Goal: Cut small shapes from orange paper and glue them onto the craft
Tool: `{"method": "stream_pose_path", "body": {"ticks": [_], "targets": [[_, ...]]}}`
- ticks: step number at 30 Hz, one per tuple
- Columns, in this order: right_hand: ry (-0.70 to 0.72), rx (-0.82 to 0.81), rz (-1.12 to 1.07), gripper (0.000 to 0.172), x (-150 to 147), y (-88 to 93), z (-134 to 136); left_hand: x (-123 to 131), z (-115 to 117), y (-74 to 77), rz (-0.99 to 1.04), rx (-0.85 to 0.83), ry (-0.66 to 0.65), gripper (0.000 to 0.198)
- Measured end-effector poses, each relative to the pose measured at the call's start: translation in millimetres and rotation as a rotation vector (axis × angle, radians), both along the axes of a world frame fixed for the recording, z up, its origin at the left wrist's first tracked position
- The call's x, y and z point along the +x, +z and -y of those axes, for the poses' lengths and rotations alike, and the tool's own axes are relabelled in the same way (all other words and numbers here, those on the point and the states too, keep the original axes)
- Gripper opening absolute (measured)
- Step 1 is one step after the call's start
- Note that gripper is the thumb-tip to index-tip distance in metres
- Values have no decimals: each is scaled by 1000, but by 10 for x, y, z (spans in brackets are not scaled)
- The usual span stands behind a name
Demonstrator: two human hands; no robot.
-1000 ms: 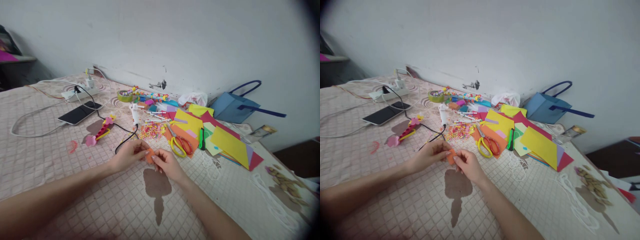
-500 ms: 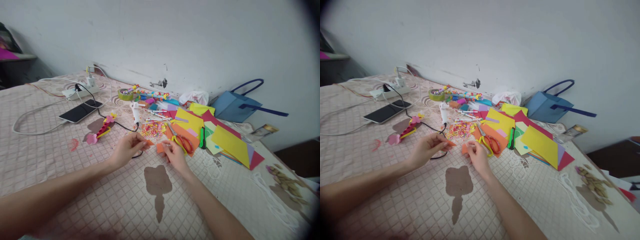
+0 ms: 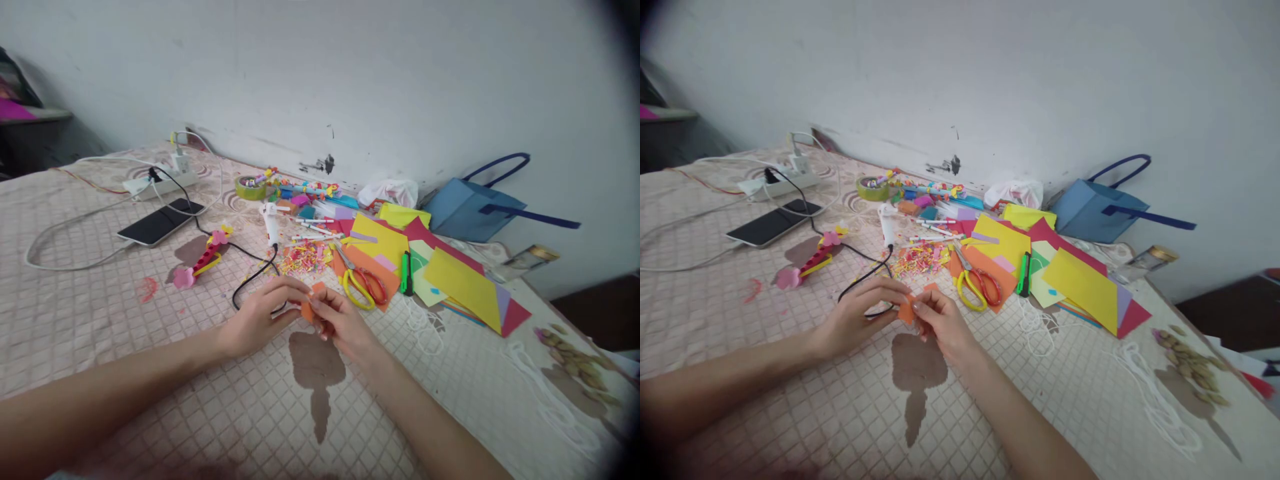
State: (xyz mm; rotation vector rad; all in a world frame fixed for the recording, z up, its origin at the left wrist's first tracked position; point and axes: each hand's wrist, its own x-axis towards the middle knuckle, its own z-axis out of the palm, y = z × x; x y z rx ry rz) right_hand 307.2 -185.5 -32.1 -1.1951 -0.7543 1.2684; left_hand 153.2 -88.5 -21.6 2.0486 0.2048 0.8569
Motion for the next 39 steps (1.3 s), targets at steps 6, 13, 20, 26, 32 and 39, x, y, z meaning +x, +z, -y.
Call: {"method": "stream_pose_path", "body": {"ticks": [6,13,20,26,32,39], "targets": [[-66,89,313,20,15,-56,6,53,-30,-17,-95,-143,-49,9],[-64,105,368,19,6,-111,5,89,-32,-117,-133,-394,-80,12],[-57,93,313,17,-28,-126,11,126,-68,-181,-134,-833,-79,20],[-57,122,249,29,-39,-92,23,129,-62,-210,-118,-931,-27,22],[-89,93,363,19,-40,-87,34,133,-34,-163,-123,-898,6,29],[-82,109,398,17,-51,-68,45,124,-20,-140,-207,-832,-97,28]]}}
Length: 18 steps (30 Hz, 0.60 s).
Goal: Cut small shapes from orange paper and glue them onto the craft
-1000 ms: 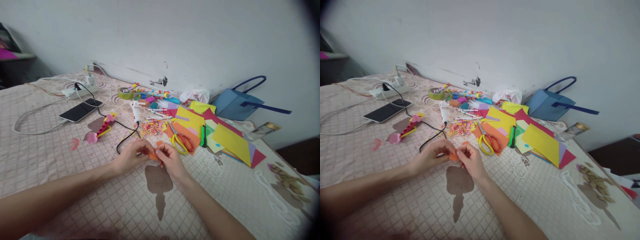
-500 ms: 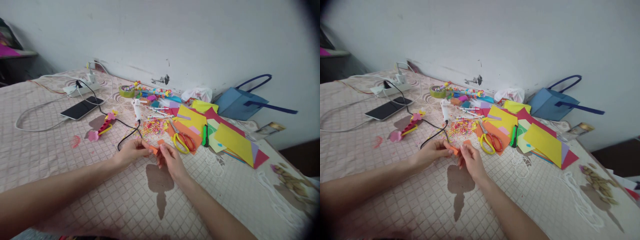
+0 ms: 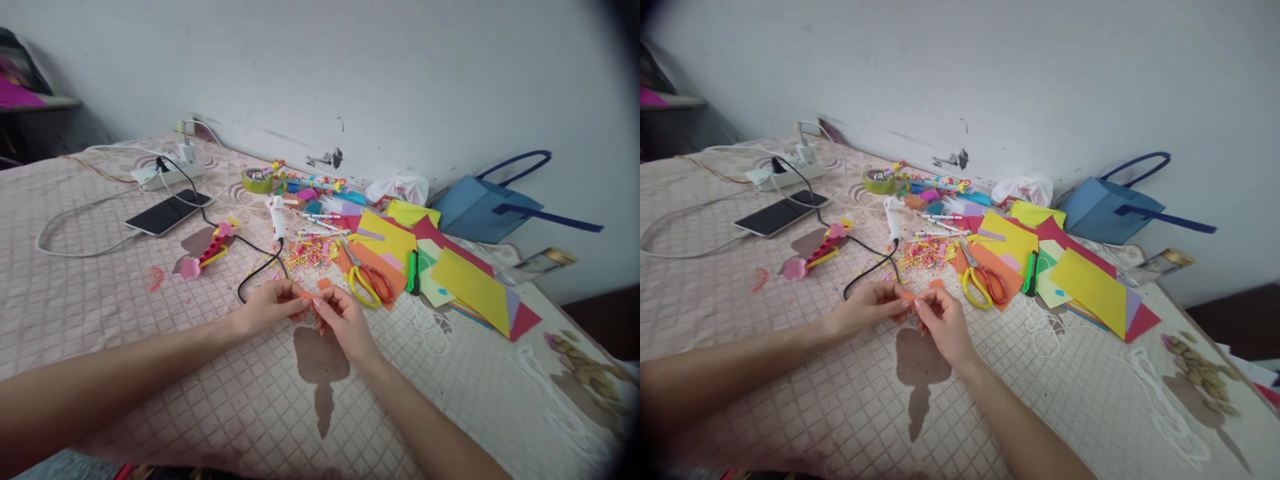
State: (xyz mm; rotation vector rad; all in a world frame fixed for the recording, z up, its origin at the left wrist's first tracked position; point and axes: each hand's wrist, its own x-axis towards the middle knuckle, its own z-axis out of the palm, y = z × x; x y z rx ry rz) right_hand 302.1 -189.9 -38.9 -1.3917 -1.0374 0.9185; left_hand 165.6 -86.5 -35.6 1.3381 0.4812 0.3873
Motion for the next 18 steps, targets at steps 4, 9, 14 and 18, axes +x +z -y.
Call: {"method": "stream_pose_path", "body": {"ticks": [4,9,14,18], "targets": [[6,0,15,19,-17,26,11,0,-1,-10,-20,-43,6,29],[24,16,-25,30,-40,69,17,-8,14,4,-33,-106,15,28],[36,10,-36,27,-40,56,16,-10,19,-5,-17,-123,29,28],[27,-6,-2,21,-40,37,19,-8,29,-2,-20,-125,33,28]]}}
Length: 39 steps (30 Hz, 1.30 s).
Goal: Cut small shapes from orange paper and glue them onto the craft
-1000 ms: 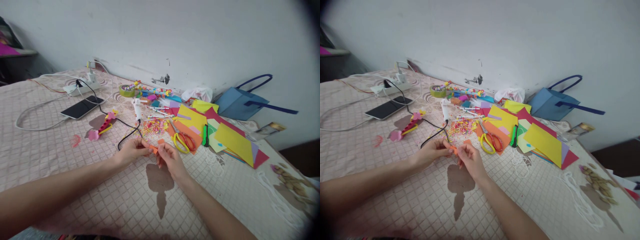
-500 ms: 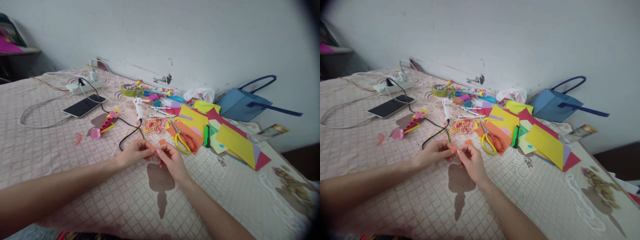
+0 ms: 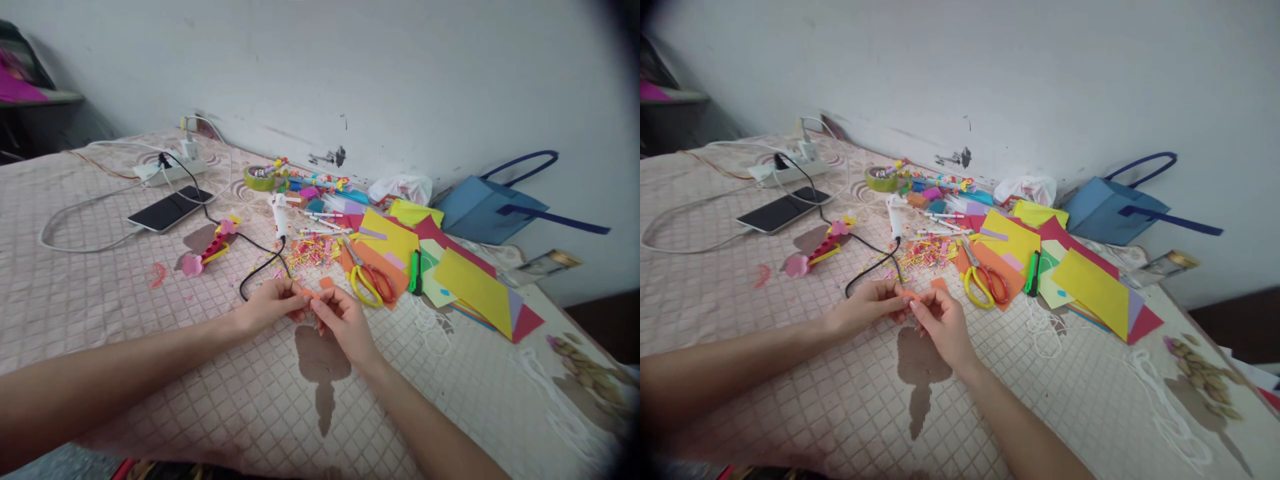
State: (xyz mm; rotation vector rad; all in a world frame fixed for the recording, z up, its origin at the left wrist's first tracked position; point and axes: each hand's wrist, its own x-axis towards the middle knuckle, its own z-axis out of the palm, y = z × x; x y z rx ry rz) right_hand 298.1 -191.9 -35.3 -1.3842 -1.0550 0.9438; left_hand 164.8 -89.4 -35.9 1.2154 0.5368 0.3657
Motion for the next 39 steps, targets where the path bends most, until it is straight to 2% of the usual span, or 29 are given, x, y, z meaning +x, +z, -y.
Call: {"method": "stream_pose_path", "body": {"ticks": [12,19,24,39], "targets": [[-24,-3,77,20,-2,23,17,3,-7,-26,12,100,-32,29],[-32,-3,80,22,-18,33,10,2,-6,-26,17,52,-37,29],[6,-7,20,21,-30,27,2,4,-3,-37,40,8,18,30],[-38,-34,34,19,-26,-5,9,7,-5,-50,31,91,-8,30]]}}
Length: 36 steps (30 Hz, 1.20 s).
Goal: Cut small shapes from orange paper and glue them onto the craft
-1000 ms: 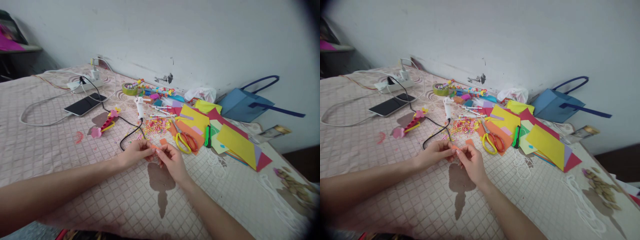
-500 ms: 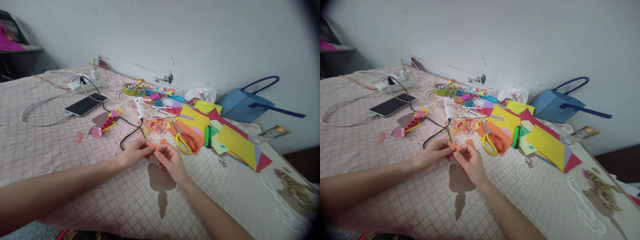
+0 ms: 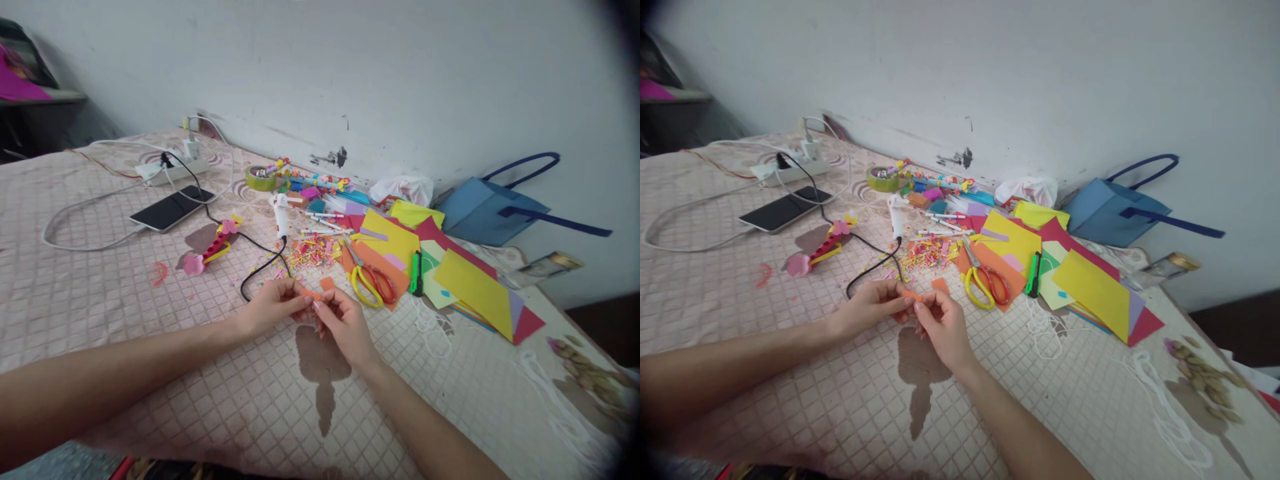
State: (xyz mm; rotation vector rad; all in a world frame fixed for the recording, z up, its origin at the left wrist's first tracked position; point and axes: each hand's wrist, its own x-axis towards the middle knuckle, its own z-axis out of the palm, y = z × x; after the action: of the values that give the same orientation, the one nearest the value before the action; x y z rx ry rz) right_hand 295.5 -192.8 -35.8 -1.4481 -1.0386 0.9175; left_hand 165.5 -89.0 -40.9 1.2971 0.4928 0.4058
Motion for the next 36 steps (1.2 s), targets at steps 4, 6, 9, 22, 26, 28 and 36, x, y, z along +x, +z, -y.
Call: {"method": "stream_pose_path", "body": {"ticks": [4,6,9,22,26,28,36], "targets": [[-4,-9,-5,19,-4,-1,8,-2,2,-6,7,4,-9,29],[-7,-16,-13,20,-6,-3,9,-3,3,-9,2,7,-11,28],[-7,-13,-23,20,-5,-10,8,-3,3,-9,-3,17,-11,29],[-6,5,47,22,13,-12,6,-17,7,12,-14,48,-27,29],[-19,6,60,21,12,-6,8,-11,6,15,-31,66,-49,27],[-24,3,61,21,11,-6,7,-7,6,17,-42,51,-48,27],[10,-9,17,20,12,-25,1,-16,-26,25,-59,-54,-98,22]]}}
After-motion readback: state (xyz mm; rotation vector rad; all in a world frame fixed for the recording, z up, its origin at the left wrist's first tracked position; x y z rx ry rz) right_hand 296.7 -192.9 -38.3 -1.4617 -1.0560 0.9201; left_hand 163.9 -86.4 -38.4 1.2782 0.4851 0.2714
